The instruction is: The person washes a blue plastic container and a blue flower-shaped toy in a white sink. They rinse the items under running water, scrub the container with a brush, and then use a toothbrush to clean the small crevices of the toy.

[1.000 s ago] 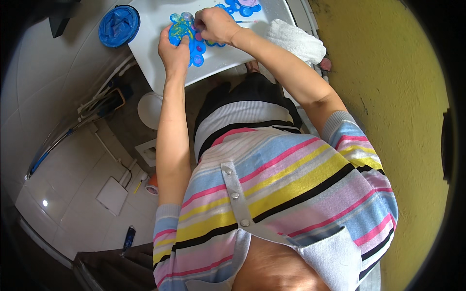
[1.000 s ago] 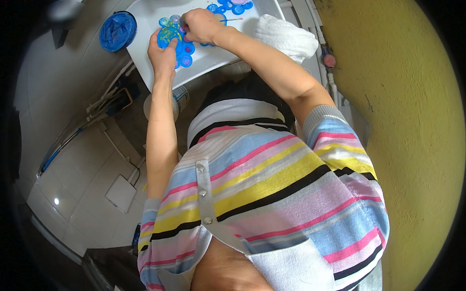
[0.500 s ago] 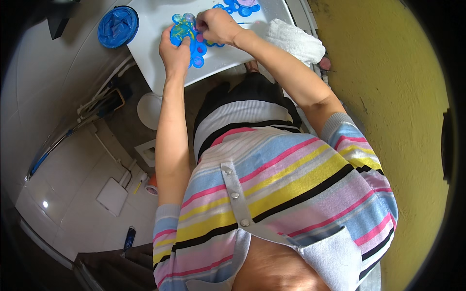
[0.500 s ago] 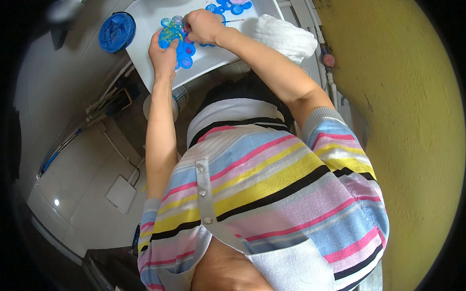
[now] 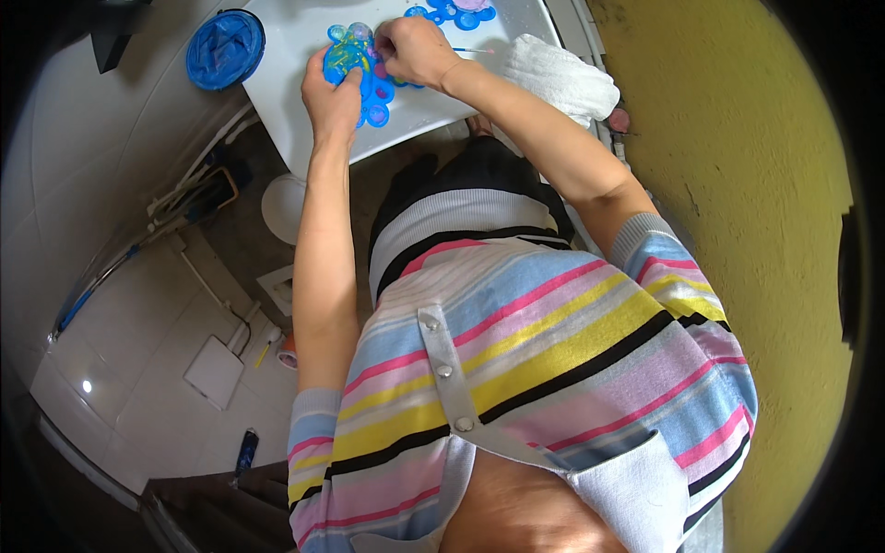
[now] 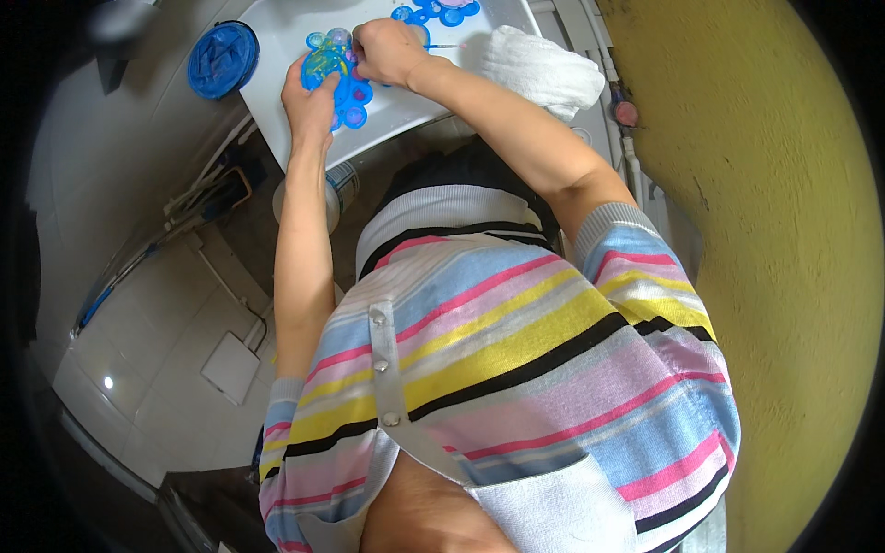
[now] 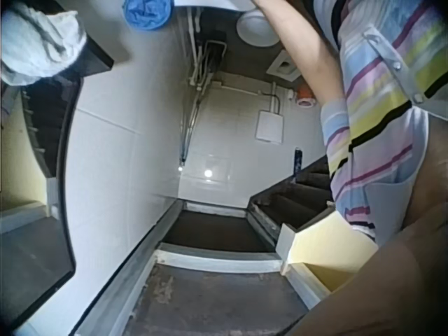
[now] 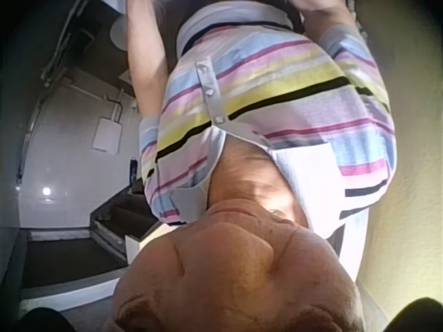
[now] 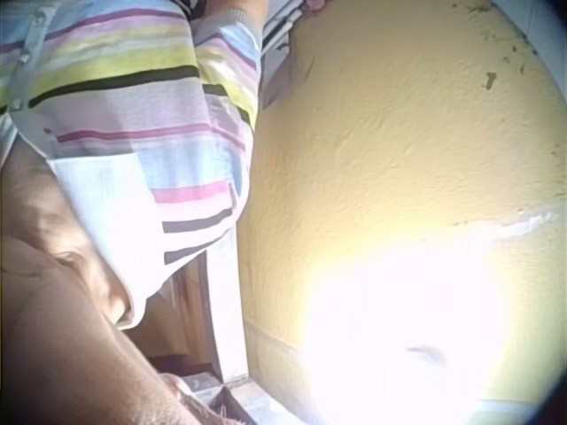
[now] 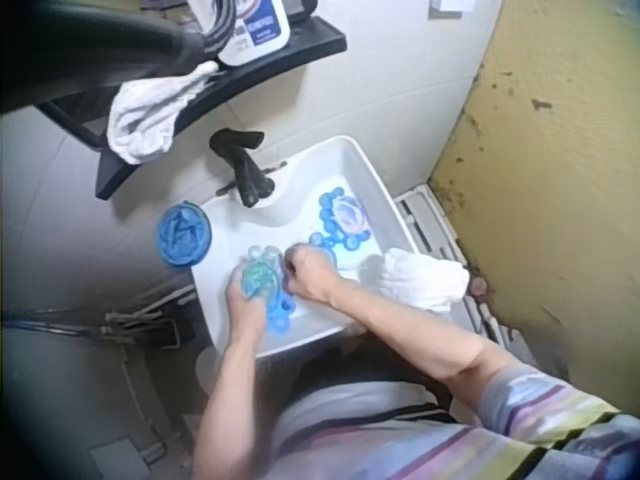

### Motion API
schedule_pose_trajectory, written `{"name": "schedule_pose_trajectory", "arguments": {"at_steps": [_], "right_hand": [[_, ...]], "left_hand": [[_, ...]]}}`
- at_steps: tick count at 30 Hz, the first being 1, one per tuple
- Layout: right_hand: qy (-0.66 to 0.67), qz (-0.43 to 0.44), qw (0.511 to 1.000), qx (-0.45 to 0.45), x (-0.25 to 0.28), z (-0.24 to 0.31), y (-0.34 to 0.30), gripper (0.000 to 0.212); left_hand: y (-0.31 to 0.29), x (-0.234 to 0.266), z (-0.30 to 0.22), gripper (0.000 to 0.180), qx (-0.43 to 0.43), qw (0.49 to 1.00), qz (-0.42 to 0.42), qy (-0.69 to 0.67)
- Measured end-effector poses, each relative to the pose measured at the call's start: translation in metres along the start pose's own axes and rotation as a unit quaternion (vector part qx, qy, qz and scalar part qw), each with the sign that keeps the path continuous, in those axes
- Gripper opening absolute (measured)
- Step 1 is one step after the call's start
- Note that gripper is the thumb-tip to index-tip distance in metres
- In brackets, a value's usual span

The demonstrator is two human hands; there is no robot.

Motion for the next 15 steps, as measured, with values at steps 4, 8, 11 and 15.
{"name": "schedule_pose_trajectory", "arguments": {"at_steps": [4,8,11,15], "right_hand": [[-0.011,-0.057,0.998,-0.020,-0.006,0.003,0.000,0.014],[-0.013,-0.088,0.996,-0.028,-0.011,0.001,-0.001,0.015],[0.002,-0.099,0.994,-0.038,-0.012,0.001,-0.002,0.013],[-0.002,-0.081,0.995,-0.064,-0.012,0.001,-0.001,0.014]], "left_hand": [[0.005,-0.001,0.004,0.047,0.014,1.000,-0.002,-0.027],[0.007,-0.003,0.005,0.047,0.017,0.999,-0.004,-0.047],[0.009,-0.003,0.007,0.046,0.035,0.998,-0.007,-0.050],[0.005,-0.006,0.003,0.042,0.043,0.998,-0.005,-0.046]]}}
Point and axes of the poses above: each hand's wrist, its own y-axis towards the middle knuckle, its own x-axis out of the back of the hand, z = x × y, the point moved 1 cm from there along y, towards the middle knuckle, and after that the axes turned 8 degrees about x, right-handed, at the moved point
